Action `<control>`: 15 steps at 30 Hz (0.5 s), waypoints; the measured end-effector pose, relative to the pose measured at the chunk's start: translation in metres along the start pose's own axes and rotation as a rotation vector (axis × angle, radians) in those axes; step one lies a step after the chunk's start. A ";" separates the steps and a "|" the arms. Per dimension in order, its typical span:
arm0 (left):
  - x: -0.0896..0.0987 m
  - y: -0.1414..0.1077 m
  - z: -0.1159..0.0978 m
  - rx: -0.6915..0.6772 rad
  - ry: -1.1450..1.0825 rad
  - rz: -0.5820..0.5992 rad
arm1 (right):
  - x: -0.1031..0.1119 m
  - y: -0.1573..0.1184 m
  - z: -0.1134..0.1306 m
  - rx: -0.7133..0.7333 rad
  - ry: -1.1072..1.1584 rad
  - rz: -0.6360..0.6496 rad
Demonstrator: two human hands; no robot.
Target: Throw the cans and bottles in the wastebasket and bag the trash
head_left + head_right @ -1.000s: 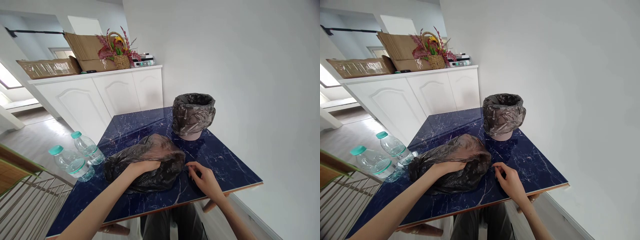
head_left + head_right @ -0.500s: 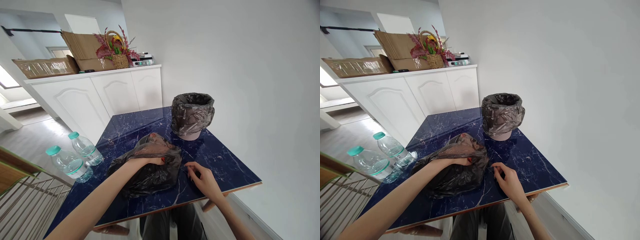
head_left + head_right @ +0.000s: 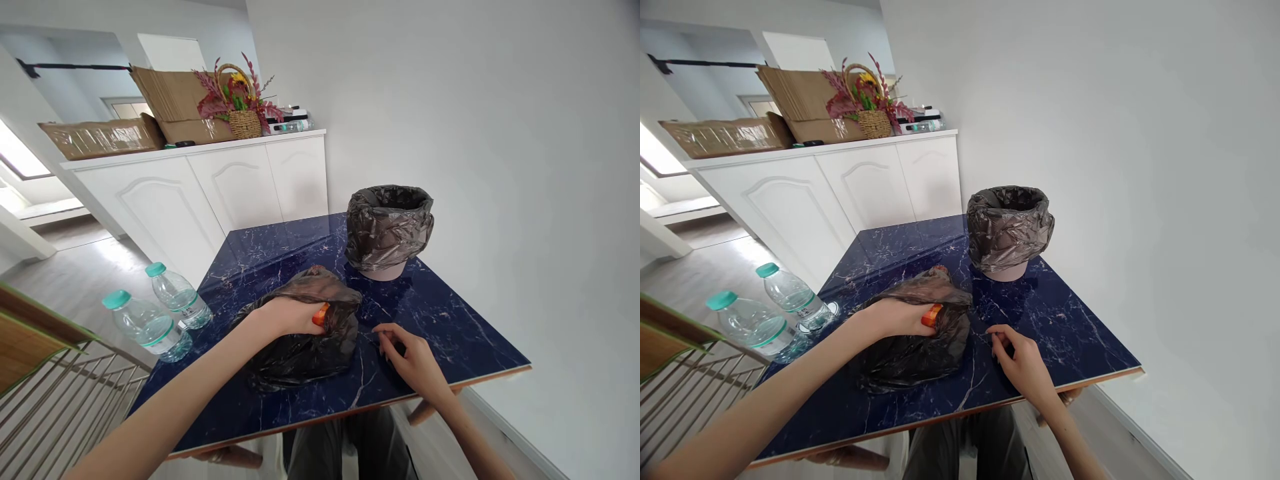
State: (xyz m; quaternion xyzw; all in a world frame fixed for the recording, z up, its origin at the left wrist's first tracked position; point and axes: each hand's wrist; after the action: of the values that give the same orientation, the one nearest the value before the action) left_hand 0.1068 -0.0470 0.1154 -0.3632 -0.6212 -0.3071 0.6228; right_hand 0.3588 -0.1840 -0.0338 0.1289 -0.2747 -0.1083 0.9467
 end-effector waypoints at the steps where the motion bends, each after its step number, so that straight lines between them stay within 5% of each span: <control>1: 0.005 -0.003 -0.003 0.010 0.014 -0.007 | 0.000 0.000 0.000 -0.003 0.004 -0.001; 9: 0.063 -0.051 -0.037 0.069 0.103 -0.072 | 0.003 -0.001 0.006 -0.026 0.019 0.003; 15: 0.093 -0.124 -0.016 0.308 -0.184 -0.231 | 0.002 -0.002 0.004 -0.021 0.018 -0.003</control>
State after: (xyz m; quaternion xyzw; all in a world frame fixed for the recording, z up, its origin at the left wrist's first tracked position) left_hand 0.0163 -0.1219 0.2176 -0.2167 -0.7524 -0.2434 0.5725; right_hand 0.3582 -0.1871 -0.0299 0.1202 -0.2648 -0.1113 0.9503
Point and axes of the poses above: each hand's wrist, its own y-axis towards the middle knuckle, its own x-axis out of the back of the hand, z = x × y, and after that the axes turned 2 degrees about -z, right-handed
